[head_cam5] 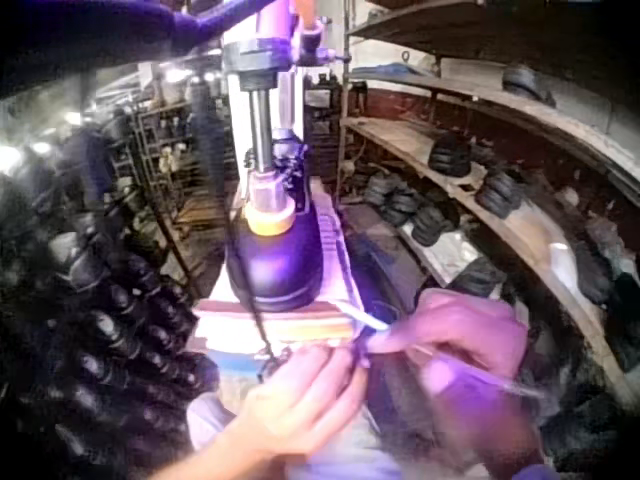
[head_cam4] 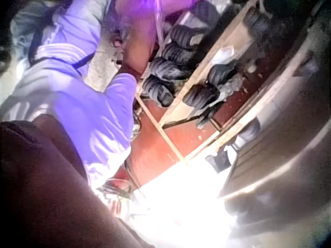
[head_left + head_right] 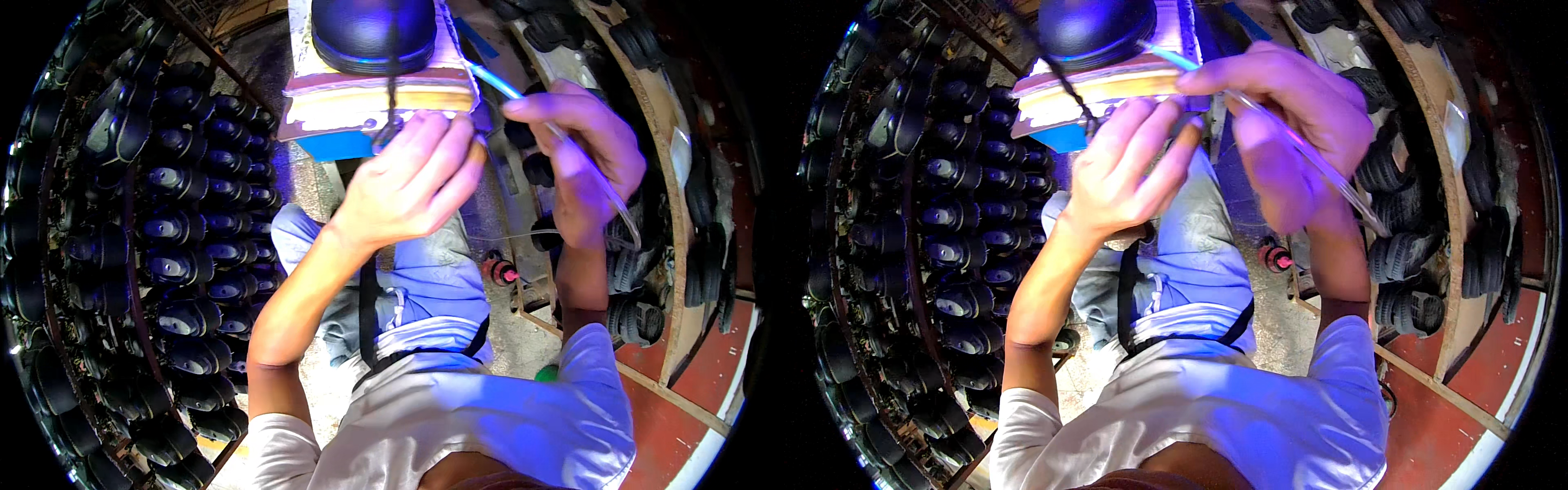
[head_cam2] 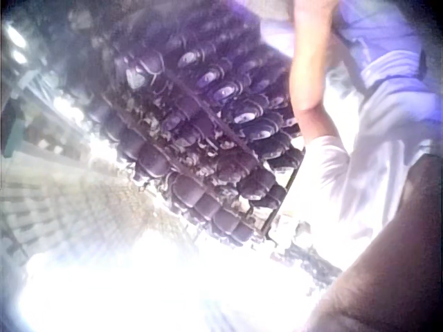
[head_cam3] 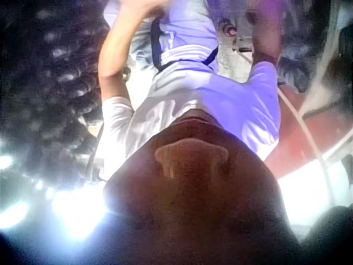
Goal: The person operates an industrial sole-attaching machine by hand, placing a shoe upper onto a mold, applying a liquid or adhesive using a thin tube, and pressing the components together using the machinery. They repeat this process for several boots, retrieving them from a large rack and returning them after the process.
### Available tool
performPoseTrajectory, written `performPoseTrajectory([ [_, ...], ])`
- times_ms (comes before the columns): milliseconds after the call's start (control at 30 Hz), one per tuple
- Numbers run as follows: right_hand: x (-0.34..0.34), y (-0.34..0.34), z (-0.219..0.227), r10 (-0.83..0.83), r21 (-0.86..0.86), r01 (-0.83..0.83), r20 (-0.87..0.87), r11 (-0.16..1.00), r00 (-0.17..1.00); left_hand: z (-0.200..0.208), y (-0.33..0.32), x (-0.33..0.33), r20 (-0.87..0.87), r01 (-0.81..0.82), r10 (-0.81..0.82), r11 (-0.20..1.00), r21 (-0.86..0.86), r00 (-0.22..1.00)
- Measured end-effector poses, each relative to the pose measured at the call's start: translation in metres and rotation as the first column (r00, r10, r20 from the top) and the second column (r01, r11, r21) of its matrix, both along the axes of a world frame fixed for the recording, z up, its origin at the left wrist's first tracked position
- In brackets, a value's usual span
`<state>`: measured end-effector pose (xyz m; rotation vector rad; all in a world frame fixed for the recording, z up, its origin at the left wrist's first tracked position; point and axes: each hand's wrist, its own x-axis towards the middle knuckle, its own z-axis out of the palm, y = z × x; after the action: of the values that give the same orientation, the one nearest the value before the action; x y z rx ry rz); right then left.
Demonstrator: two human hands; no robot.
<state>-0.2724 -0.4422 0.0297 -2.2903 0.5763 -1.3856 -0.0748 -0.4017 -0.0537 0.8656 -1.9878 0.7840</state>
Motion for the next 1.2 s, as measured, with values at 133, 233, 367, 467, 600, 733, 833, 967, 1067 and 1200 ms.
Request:
performPoseTrajectory([
  [133, 0.006, -0.012, 0.004, 0.034, -0.149, -0.030, 0.020, 0.988, 0.999, -0.002, -0.004, -0.031, -0.006, -0.055, 0.055, 0.998, 0.031, 0.998],
  [233, 0.013, -0.016, 0.002, -0.004, -0.166, 0.003, -0.005, 0.986, 1.000, -0.002, -0.006, -0.040, 0.028, -0.073, 0.072, 0.996, 0.042, 0.997],
  [367, 0.022, -0.024, -0.002, 0.004, -0.227, -0.008, -0.021, 0.974, 1.000, -0.002, -0.005, -0.038, 0.038, -0.051, 0.048, 0.995, 0.081, 0.998],
  [467, 0.029, -0.022, 0.000, -0.022, -0.311, 0.003, -0.056, 0.950, 0.998, 0.002, 0.000, -0.026, 0.029, -0.034, 0.031, 0.995, 0.092, 0.999],
  [600, 0.038, -0.014, 0.010, -0.043, -0.365, -0.011, -0.142, 0.931, 0.989, 0.000, 0.004, -0.003, -0.100, -0.003, 0.006, 1.000, 0.029, 0.995],
  [733, 0.059, -0.023, 0.000, 0.034, -0.276, -0.053, -0.074, 0.960, 0.997, -0.001, 0.012, 0.032, -0.264, -0.008, 0.018, 0.999, 0.038, 0.964],
  [833, 0.083, -0.044, -0.015, 0.056, -0.314, -0.051, 0.007, 0.948, 0.998, -0.002, 0.016, 0.063, -0.378, -0.108, 0.112, 0.994, 0.032, 0.919],
  [967, 0.116, -0.078, -0.034, 0.109, -0.343, -0.081, 0.061, 0.936, 0.992, -0.006, 0.001, 0.102, -0.487, -0.208, 0.178, 0.978, -0.008, 0.855],
  [1067, 0.130, -0.098, -0.037, 0.052, -0.430, -0.023, 0.054, 0.902, 0.997, -0.009, -0.014, 0.127, -0.608, -0.229, 0.218, 0.972, 0.062, 0.763],
  [1200, 0.117, -0.124, -0.041, -0.053, -0.500, 0.050, 0.008, 0.865, 0.999, -0.003, -0.031, 0.149, -0.637, -0.279, 0.322, 0.945, 0.172, 0.700],
])
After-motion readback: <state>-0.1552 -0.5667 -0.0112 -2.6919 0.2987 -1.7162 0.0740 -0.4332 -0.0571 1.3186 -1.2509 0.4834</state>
